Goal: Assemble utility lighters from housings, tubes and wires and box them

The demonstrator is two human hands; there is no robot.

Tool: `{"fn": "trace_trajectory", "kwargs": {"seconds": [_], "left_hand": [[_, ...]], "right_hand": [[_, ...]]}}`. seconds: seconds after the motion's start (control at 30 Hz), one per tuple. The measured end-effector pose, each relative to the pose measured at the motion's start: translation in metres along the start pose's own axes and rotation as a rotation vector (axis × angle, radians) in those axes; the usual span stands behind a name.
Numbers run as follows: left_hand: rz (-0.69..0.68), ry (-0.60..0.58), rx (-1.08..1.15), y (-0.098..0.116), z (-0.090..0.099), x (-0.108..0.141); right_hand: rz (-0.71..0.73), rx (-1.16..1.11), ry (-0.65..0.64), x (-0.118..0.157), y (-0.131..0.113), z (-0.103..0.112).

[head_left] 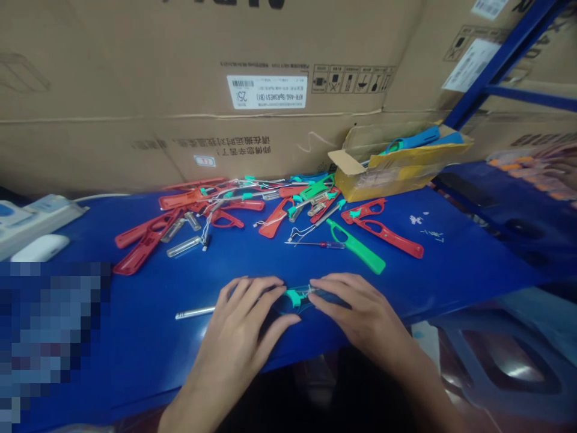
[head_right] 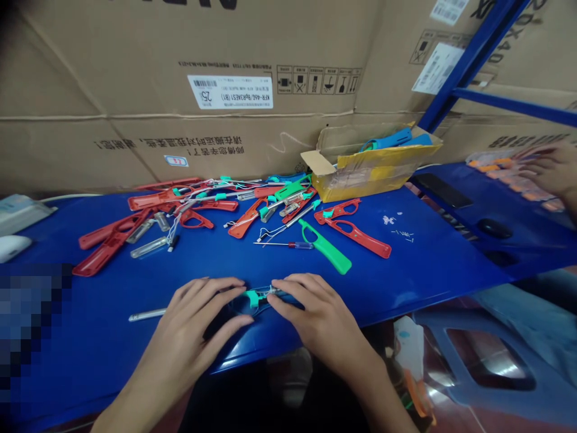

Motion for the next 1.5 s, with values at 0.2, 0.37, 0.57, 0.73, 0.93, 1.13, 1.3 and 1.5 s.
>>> {"fn": "trace_trajectory", "kwargs": {"seconds": [0.2, 0.37, 0.57, 0.73, 0.93, 1.13, 1.3, 1.5], "left_hand": [[0.053, 0.041, 0.07, -0.003, -0.004, -0.007], [0.05, 0.049, 0.089, -0.001, -0.003, -0.006], [0.048, 0.08, 0.095, 0.0, -0.003, -0.005], [0.06, 0.026, 0.161, -0.004, -0.003, -0.005], [0.066, -0.066, 0.107, -0.006, 0.003, -0.019], [-0.087, -0.097, -0.042, -0.002, 0.004, -0.032], [-0.117, -0.066, -0.133, 0.002, 0.001, -0.03], [-0.122, -0.084, -0.092, 0.0, 0.0, -0.029]], "right_hand": [[-0.014, 0.003, 0.013, 0.001, 0.001, -0.001], [0.002, -0.013, 0.029, 0.002, 0.001, -0.001], [-0.018, -0.008, -0.001, 0.001, 0.001, -0.002], [-0.024, -0.028, -0.002, 0.003, 0.003, -0.002], [-0.019, -0.055, -0.035, 0.006, 0.006, -0.003], [-0.006, -0.047, -0.025, 0.003, 0.006, -0.003], [-0.038, -0.025, -0.075, 0.002, 0.007, -0.006], [-0.044, -0.006, -0.153, 0.002, 0.006, -0.009]]}}
Point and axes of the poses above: each hand's wrist, its own x-axis away from the middle knuckle, its own z-axis out of the back of the hand, y = z × x, the point moved 5 cm from there along -x, towards the middle knuckle, and after that the axes turned 4 degrees about y, right-handed, at the moved point
